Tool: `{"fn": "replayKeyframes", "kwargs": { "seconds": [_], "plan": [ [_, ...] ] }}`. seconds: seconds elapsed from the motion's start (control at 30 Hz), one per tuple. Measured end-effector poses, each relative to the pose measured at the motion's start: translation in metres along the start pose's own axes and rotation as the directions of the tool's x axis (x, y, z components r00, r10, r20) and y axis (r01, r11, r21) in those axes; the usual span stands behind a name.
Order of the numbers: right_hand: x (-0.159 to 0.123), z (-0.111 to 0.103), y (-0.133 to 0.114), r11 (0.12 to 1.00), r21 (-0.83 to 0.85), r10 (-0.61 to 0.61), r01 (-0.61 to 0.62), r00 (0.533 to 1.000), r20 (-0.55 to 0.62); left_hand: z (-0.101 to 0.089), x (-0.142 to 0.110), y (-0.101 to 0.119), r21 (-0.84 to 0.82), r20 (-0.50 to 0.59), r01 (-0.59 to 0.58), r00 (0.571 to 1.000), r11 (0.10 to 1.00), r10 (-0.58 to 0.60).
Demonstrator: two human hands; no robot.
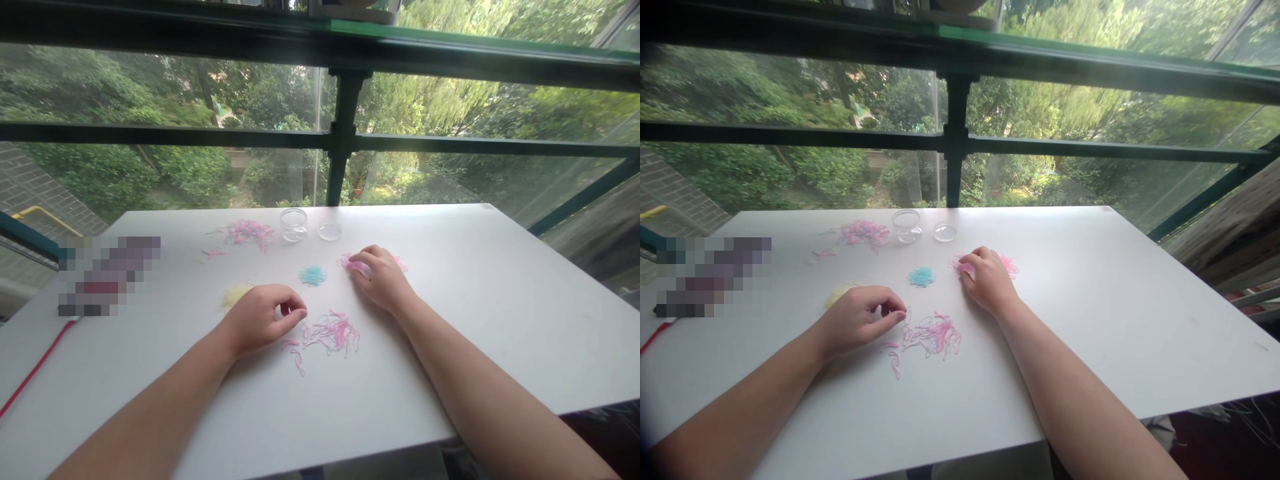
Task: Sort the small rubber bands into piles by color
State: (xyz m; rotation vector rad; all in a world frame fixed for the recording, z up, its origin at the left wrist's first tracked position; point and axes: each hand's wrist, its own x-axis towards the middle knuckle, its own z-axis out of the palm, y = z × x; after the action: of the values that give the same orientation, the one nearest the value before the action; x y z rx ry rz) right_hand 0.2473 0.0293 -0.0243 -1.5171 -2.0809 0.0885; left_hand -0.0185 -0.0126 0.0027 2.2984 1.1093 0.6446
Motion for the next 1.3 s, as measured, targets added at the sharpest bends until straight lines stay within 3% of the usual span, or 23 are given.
{"fn": "replayKeyframes", "kwargs": {
  "seconds": [0.33,0.77,1.1,1.3],
  "plan": [
    [0.002,0.005,-0.017,0.99,-0.132,-0.036,0.04,0.999,0.027,0.001,0.001,0.002,-0.01,0.011,-0.006,1.0,1.0,0.006],
    [0.013,0.018,-0.016,0.971,-0.238,-0.021,0.017,1.0,-0.011,0.001,0.003,0.004,0.004,-0.001,-0.04,0.999,0.999,0.04],
    [0.006,0.007,-0.018,0.993,-0.121,-0.003,-0.008,0.996,-0.089,0.001,0.003,0.002,0.004,-0.028,-0.026,0.999,1.0,0.026],
    [0.008,0.005,-0.01,0.988,-0.145,0.028,-0.044,0.993,-0.113,0.001,0.003,0.002,0.002,-0.018,-0.027,0.999,1.0,0.027]
  ]
}}
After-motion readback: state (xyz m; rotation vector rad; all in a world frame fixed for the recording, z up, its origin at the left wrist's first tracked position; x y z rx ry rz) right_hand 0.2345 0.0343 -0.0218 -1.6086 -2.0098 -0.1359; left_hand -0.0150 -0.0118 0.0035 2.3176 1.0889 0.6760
